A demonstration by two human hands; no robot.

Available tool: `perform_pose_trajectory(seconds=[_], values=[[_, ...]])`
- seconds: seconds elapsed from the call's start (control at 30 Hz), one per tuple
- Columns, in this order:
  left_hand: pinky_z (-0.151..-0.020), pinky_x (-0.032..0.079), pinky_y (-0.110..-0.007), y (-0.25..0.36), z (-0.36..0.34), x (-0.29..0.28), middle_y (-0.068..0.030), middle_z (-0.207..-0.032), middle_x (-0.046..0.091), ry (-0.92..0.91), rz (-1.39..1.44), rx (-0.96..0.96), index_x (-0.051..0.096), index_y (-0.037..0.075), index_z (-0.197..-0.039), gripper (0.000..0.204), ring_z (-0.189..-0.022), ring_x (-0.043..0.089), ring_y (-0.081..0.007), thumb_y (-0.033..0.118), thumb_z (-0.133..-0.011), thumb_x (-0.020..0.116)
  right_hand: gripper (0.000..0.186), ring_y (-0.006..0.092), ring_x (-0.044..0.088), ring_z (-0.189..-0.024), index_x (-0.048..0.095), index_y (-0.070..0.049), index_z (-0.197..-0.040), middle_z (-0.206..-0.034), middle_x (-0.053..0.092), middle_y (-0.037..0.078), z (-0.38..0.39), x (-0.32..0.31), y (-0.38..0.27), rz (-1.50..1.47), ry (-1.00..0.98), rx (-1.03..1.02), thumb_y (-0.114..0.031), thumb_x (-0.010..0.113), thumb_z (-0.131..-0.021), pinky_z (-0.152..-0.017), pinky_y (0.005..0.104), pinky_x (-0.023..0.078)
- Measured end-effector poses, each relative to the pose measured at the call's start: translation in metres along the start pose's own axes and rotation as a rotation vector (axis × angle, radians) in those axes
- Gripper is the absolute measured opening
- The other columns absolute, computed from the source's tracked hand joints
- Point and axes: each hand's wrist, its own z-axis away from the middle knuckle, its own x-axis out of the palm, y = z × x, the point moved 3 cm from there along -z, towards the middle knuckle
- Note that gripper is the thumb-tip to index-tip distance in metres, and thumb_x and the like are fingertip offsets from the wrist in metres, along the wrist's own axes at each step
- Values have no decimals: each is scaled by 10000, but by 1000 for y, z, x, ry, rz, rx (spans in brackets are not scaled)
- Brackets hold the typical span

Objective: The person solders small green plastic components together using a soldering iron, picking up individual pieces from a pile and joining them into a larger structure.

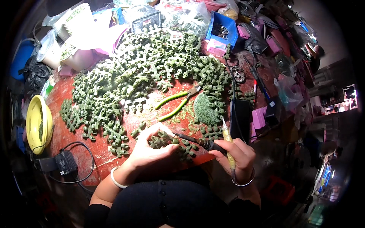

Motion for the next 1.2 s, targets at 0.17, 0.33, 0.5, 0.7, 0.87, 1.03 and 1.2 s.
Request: perform_pose_trajectory(seconds=[0.17,0.33,0.5,0.7,0.87,1.03,1.2], values=[[-856,496,-294,-3,-7,4,-37,-948,684,2,-74,43,672,47,-985,228,-894,622,-124,118,-809,799,305,247,634,-640,736,-58,-1019,-806,683,101,3,-5,4,-13,59,18,-159,868,-764,-549,335,487],[-821,496,-297,-16,-6,5,-58,-892,681,114,-83,7,674,27,-893,175,-863,640,-157,41,-749,771,312,255,621,-637,716,-90,-1047,-775,619,80,4,-9,19,9,170,-33,-219,852,-798,-543,356,480],[-708,415,-213,-37,2,7,4,-883,547,179,21,8,588,35,-964,230,-760,501,-76,-53,-787,705,289,251,601,-595,700,-74,-1024,-735,571,71,10,-16,22,-47,204,-24,-197,844,-806,-532,347,468],[-734,443,-223,-46,8,1,-4,-912,569,182,56,-118,587,43,-1023,273,-799,528,-82,-76,-808,706,336,197,530,-551,713,-87,-1079,-679,501,39,14,-10,23,-47,252,-41,-184,856,-790,-513,323,422],[-767,488,-248,-58,11,-8,-25,-944,613,247,174,-160,595,43,-1075,290,-816,572,-99,-86,-835,694,349,201,538,-556,712,-91,-1076,-699,513,33,13,-11,23,-47,253,-34,-202,862,-781,-515,324,430],[-737,475,-232,-51,9,-6,-15,-920,602,244,186,-158,594,50,-1062,272,-791,560,-91,-73,-841,693,257,234,627,-601,684,-101,-989,-740,565,53,10,-16,26,199,264,10,-263,812,-835,-540,339,509],[-736,476,-235,-61,11,-7,-13,-920,599,299,182,-144,595,54,-1058,281,-785,557,-90,-52,-831,722,269,205,610,-659,651,-101,-1007,-779,527,49,18,-17,38,416,213,80,-288,774,-858,-562,333,489]])
